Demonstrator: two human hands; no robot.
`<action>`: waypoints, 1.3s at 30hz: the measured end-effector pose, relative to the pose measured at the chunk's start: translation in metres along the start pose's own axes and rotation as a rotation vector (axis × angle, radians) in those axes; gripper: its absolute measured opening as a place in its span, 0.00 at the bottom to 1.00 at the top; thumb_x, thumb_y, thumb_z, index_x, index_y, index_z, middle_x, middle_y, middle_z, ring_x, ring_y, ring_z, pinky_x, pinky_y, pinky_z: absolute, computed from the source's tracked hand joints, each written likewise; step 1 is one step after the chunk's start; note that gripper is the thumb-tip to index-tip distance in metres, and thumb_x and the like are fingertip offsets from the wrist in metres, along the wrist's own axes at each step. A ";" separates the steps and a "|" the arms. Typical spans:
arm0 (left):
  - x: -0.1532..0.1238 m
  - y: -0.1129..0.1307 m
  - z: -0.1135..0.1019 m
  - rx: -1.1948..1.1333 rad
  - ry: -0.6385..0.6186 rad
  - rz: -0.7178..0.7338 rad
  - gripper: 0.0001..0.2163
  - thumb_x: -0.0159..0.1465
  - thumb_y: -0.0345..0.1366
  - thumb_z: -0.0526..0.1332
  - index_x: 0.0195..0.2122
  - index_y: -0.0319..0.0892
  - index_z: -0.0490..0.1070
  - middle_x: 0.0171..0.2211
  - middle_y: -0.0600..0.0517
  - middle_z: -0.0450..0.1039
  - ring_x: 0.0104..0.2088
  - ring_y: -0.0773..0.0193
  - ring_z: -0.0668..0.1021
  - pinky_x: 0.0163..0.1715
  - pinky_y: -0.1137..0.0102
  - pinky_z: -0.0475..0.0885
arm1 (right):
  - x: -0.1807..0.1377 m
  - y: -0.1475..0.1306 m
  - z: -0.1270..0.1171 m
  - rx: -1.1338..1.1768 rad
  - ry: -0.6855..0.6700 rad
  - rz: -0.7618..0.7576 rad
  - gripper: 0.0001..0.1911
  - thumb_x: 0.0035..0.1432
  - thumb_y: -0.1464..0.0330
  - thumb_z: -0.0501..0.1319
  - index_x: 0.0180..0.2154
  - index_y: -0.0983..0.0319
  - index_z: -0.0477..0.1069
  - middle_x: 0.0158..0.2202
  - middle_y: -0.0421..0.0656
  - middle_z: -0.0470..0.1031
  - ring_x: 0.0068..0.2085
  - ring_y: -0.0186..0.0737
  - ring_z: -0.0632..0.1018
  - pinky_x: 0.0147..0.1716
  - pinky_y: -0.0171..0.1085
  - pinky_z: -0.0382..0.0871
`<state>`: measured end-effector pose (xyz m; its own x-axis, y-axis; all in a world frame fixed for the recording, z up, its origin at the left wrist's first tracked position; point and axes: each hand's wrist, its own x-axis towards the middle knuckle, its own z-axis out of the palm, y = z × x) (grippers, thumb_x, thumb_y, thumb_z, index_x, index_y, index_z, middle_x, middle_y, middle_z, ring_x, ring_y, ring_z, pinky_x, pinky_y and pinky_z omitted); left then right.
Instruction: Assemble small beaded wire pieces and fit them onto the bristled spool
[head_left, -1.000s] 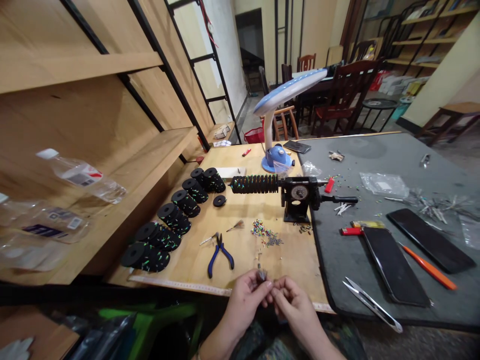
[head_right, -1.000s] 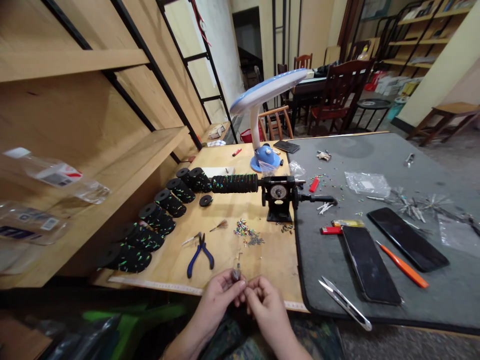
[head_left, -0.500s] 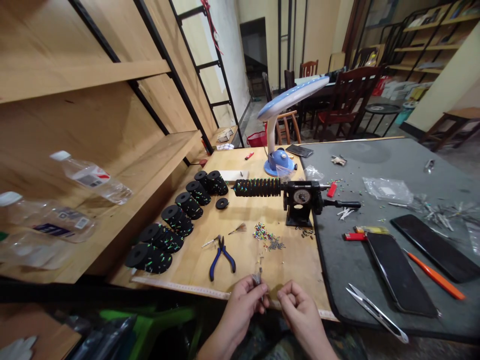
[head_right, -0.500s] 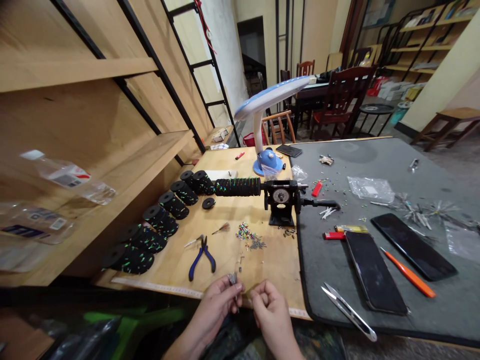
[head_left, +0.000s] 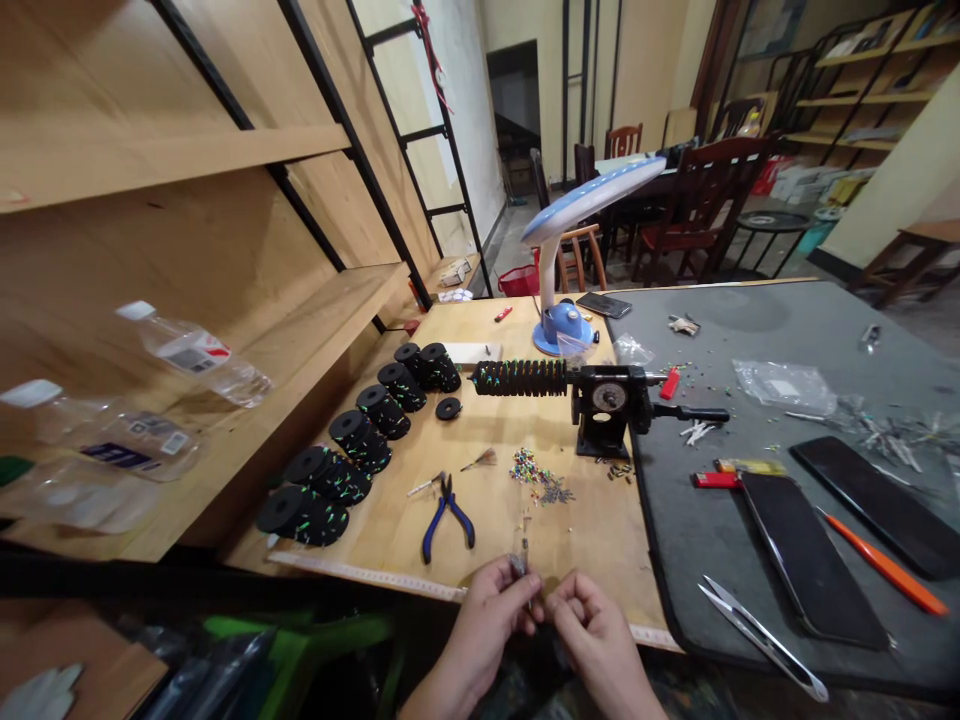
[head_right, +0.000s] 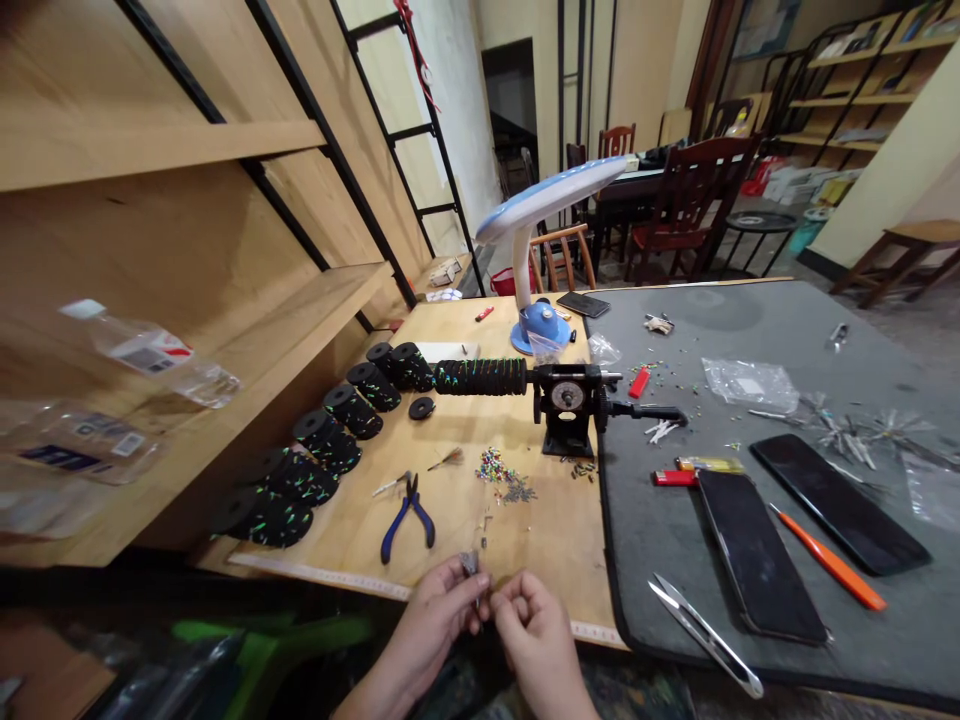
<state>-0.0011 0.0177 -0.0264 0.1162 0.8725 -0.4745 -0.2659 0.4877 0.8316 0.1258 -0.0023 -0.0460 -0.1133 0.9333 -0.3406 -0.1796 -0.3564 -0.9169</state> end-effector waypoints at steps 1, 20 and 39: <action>0.000 0.000 0.000 0.004 0.000 0.003 0.14 0.50 0.41 0.71 0.26 0.36 0.69 0.19 0.55 0.69 0.20 0.70 0.72 0.18 0.78 0.63 | 0.000 0.000 0.000 -0.003 -0.004 0.003 0.26 0.47 0.44 0.62 0.23 0.60 0.61 0.12 0.28 0.55 0.14 0.25 0.53 0.14 0.28 0.44; -0.002 -0.001 -0.001 0.091 -0.038 0.054 0.15 0.53 0.43 0.68 0.26 0.38 0.67 0.19 0.55 0.69 0.20 0.70 0.72 0.18 0.78 0.64 | 0.003 -0.002 0.001 0.055 0.009 0.009 0.29 0.43 0.41 0.62 0.23 0.60 0.61 0.13 0.30 0.61 0.13 0.24 0.55 0.12 0.27 0.45; -0.009 0.007 0.004 0.328 -0.063 0.133 0.15 0.55 0.46 0.66 0.27 0.39 0.67 0.20 0.56 0.66 0.21 0.68 0.72 0.20 0.76 0.67 | 0.011 0.003 -0.008 0.111 0.028 0.064 0.31 0.42 0.38 0.61 0.27 0.59 0.60 0.07 0.27 0.59 0.09 0.25 0.53 0.09 0.25 0.48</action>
<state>-0.0001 0.0132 -0.0150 0.1631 0.9240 -0.3460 0.0373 0.3447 0.9380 0.1315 0.0074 -0.0537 -0.1015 0.9086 -0.4051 -0.2800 -0.4168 -0.8648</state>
